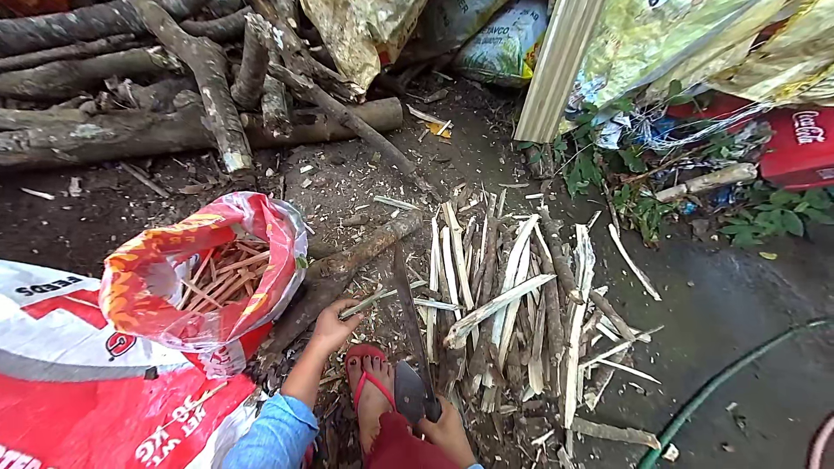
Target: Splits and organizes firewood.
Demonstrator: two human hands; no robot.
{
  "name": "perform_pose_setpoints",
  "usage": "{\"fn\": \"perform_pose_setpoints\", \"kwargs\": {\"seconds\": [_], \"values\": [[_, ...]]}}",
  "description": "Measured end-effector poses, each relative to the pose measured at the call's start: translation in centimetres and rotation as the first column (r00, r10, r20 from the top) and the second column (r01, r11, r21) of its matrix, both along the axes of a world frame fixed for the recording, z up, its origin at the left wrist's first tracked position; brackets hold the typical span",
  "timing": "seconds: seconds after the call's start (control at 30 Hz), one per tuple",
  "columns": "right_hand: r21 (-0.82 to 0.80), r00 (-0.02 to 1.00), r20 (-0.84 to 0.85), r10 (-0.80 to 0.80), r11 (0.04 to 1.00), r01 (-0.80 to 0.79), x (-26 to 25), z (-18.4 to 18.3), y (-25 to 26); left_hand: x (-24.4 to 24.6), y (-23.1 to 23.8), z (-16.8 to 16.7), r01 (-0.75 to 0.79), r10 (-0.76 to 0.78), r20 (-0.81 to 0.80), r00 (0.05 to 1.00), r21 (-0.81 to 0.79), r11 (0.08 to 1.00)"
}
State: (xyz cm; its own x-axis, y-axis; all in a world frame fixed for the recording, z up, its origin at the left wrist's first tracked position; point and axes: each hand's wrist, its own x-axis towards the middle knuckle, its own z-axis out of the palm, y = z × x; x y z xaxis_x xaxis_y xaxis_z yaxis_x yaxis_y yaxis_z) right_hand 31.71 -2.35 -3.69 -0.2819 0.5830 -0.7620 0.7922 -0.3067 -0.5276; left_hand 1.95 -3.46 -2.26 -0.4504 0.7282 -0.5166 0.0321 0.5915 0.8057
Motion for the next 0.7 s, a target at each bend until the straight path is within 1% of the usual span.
{"fn": "perform_pose_setpoints", "kwargs": {"seconds": [0.03,0.1,0.17,0.2,0.27,0.33,0.37,0.43,0.47,0.53,0.63,0.7], "values": [[0.003,1.000,0.011,0.011,1.000,-0.011,0.2,0.1,-0.1,-0.2,-0.2,-0.2,-0.055,0.054,0.128,0.990,0.003,0.998],[0.009,0.999,0.026,0.030,0.999,-0.031,0.6,-0.1,-0.6,-0.2,-0.5,-0.3,-0.179,0.171,0.339,0.925,-0.007,0.984],[0.007,0.997,0.053,0.052,0.999,-0.052,0.8,-0.3,-1.2,-0.2,-0.7,-0.2,-0.222,0.221,0.448,0.866,-0.051,0.974],[-0.006,0.995,0.072,0.065,0.998,-0.065,0.8,-0.4,-1.4,-0.2,-0.7,-0.2,-0.201,0.214,0.468,0.857,-0.078,0.976],[-0.033,0.987,0.123,0.106,0.994,-0.102,0.8,-0.6,-1.7,0.0,-0.4,-0.4,-0.095,0.161,0.427,0.890,-0.171,0.981],[-0.053,0.976,0.174,0.133,0.991,-0.126,0.7,-0.8,-1.8,0.5,0.0,-0.8,0.073,0.031,0.321,0.947,-0.305,0.950],[-0.058,0.972,0.194,0.135,0.990,-0.126,0.8,-1.0,-1.8,0.7,0.1,-0.9,0.142,-0.042,0.276,0.960,-0.350,0.926],[-0.053,0.972,0.213,0.104,0.994,-0.094,0.8,-1.2,-1.8,0.9,0.2,-1.0,0.229,-0.148,0.228,0.962,-0.385,0.894],[-0.054,0.971,0.223,0.089,0.995,-0.079,0.8,-1.1,-1.8,0.9,0.1,-0.8,0.238,-0.164,0.216,0.963,-0.383,0.893],[-0.059,0.972,0.223,0.075,0.996,-0.063,0.7,-0.4,-1.5,0.7,0.1,-0.1,0.178,-0.119,0.190,0.975,-0.335,0.925],[-0.044,0.978,0.194,0.078,0.997,-0.070,0.3,0.4,-1.2,-0.2,0.3,0.9,-0.032,0.060,0.139,0.988,-0.196,0.980],[-0.002,0.985,0.158,0.070,0.998,-0.070,-0.2,1.0,-1.1,-1.2,0.7,0.5,-0.124,0.135,0.073,0.988,-0.140,0.982]]}}
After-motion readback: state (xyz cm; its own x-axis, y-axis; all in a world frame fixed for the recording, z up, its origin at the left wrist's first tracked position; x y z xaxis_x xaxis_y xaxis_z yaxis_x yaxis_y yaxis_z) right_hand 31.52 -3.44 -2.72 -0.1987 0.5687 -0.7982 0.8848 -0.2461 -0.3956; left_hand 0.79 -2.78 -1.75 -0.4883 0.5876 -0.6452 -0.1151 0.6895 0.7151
